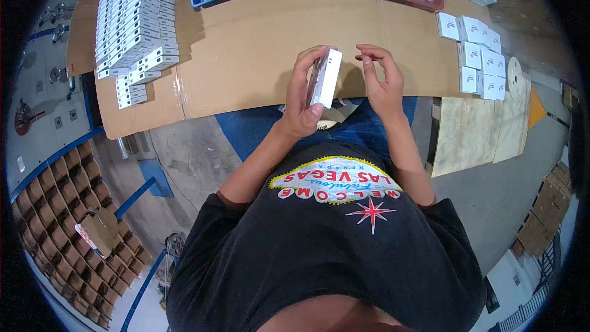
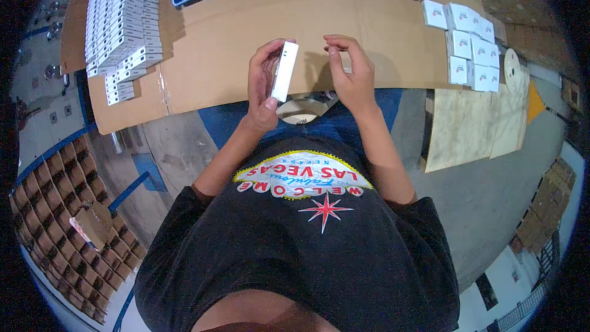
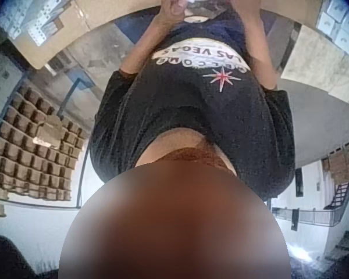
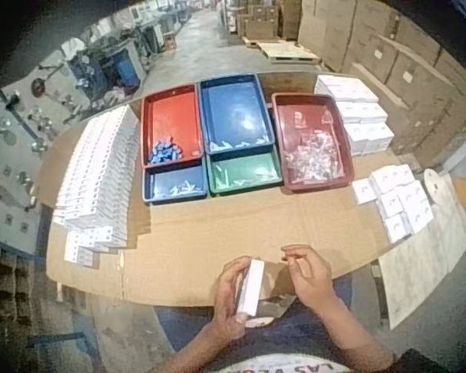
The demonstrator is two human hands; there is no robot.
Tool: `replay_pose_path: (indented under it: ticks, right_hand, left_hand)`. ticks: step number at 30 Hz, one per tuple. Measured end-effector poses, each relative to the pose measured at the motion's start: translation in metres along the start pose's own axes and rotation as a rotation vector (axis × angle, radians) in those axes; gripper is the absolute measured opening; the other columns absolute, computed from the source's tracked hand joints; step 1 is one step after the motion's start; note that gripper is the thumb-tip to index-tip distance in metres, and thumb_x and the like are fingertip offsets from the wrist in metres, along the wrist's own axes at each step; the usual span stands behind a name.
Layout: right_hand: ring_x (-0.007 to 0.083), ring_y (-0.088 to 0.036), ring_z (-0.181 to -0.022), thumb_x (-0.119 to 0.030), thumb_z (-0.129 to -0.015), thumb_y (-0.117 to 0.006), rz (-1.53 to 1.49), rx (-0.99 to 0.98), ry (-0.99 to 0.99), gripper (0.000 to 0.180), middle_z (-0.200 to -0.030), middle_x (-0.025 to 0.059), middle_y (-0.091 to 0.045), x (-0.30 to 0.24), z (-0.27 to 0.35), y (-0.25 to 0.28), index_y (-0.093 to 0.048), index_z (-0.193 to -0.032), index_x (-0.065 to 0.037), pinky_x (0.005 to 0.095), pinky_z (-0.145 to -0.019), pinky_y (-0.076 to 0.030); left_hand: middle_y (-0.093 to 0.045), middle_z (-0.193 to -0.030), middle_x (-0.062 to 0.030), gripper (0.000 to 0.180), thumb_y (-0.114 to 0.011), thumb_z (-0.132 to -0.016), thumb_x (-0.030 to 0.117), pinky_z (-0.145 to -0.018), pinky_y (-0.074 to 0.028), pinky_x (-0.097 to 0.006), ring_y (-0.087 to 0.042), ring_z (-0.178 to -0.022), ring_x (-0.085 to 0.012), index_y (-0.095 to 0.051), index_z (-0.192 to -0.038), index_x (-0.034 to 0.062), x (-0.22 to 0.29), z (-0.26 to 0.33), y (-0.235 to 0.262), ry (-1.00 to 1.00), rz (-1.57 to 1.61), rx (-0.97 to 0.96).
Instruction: Assembling a white plastic electronic housing by inserting internal components and a blue plastic connector.
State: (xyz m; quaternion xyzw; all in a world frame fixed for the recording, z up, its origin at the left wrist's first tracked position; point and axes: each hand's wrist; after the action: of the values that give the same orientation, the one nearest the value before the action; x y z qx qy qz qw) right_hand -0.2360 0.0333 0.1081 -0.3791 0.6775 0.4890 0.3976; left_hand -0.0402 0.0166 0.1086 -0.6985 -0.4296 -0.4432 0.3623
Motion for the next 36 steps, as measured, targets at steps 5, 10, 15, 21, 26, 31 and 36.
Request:
replay_pose_path:
  ticks: [5, 10, 15, 21, 26, 31, 36]
  right_hand:
    - [0.0203, -0.071, -0.102, -0.003, -0.103, -0.056, -0.031, -0.007, -0.021, 0.015, -0.119, 0.013, -0.07, 0.0, -0.001, -0.001, -0.064, -0.115, 0.002, 0.0324, -0.092, -0.055]
    - [0.0214, -0.071, -0.099, -0.002, -0.101, -0.059, -0.048, 0.019, -0.001, 0.015, -0.116, 0.0135, -0.071, -0.001, -0.004, -0.002, -0.065, -0.114, 0.002, 0.0328, -0.09, -0.055]
    - [0.0251, -0.07, -0.107, -0.007, -0.093, -0.072, -0.093, -0.021, 0.053, 0.028, -0.122, 0.0146, -0.07, -0.027, -0.005, -0.005, -0.065, -0.119, 0.001, 0.0351, -0.093, -0.054]
    - [0.0333, -0.064, -0.119, -0.017, -0.077, -0.088, -0.257, -0.153, 0.203, 0.063, -0.132, 0.0195, -0.063, -0.047, 0.004, -0.018, -0.061, -0.131, -0.002, 0.0398, -0.099, -0.053]
    - [0.0306, -0.065, -0.11, -0.02, -0.07, -0.092, -0.083, -0.078, 0.273, 0.063, -0.122, 0.0165, -0.064, -0.054, -0.009, -0.002, -0.066, -0.125, -0.002, 0.0379, -0.093, -0.054]
    - [0.0289, -0.065, -0.107, -0.019, -0.067, -0.093, 0.021, -0.056, 0.338, 0.061, -0.118, 0.014, -0.063, -0.061, -0.012, 0.004, -0.069, -0.121, -0.002, 0.0375, -0.089, -0.054]
    - [0.0294, -0.066, -0.104, -0.019, -0.068, -0.092, 0.007, -0.07, 0.325, 0.062, -0.115, 0.0146, -0.066, -0.058, -0.013, 0.009, -0.068, -0.122, -0.003, 0.0378, -0.088, -0.055]
  left_hand:
    - [-0.046, -0.141, -0.0262, 0.088, -0.054, -0.092, 0.062, -0.115, -0.035, -0.047, -0.047, -0.134, -0.036, -0.037, -0.148, -0.0048, -0.004, -0.001, 0.0, -0.057, -0.018, 0.032]
    - [-0.047, -0.14, -0.0286, 0.085, -0.051, -0.094, 0.059, -0.115, -0.035, -0.048, -0.048, -0.133, -0.0366, -0.034, -0.148, -0.004, -0.004, -0.002, -0.003, -0.123, 0.016, 0.055]
    - [-0.047, -0.143, -0.0308, 0.077, -0.049, -0.097, 0.06, -0.115, -0.036, -0.054, -0.05, -0.134, -0.0427, -0.033, -0.149, 0.0047, -0.007, 0.0, 0.0, -0.23, 0.084, 0.063]
    - [-0.048, -0.146, -0.0356, 0.068, -0.042, -0.102, 0.053, -0.12, -0.028, -0.058, -0.043, -0.143, -0.0478, -0.036, -0.148, 0.0033, 0.001, 0.001, -0.015, -0.348, 0.182, 0.06]
    - [-0.053, -0.144, -0.0346, 0.07, -0.043, -0.102, 0.055, -0.121, -0.029, -0.055, -0.046, -0.142, -0.0454, -0.048, -0.141, -0.0024, 0.004, 0.005, -0.003, -0.203, 0.106, 0.01]
    - [-0.055, -0.142, -0.0326, 0.069, -0.047, -0.105, 0.051, -0.114, -0.041, -0.046, -0.052, -0.139, -0.0387, -0.052, -0.139, -0.0089, 0.017, -0.002, -0.002, -0.147, 0.064, -0.02]
    - [-0.054, -0.146, -0.0296, 0.064, -0.049, -0.106, 0.048, -0.113, -0.042, -0.045, -0.053, -0.137, -0.0367, -0.055, -0.14, -0.0066, 0.03, -0.011, 0.001, 0.071, 0.289, -0.009]
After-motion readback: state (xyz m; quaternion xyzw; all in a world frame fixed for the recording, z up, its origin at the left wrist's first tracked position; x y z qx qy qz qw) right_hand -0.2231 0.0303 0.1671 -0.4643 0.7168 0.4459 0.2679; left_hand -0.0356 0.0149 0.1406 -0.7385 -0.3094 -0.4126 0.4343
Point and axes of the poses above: each hand's wrist, its own z-axis away from the middle knuckle, its own y-axis out of the back of the hand, x = y × z
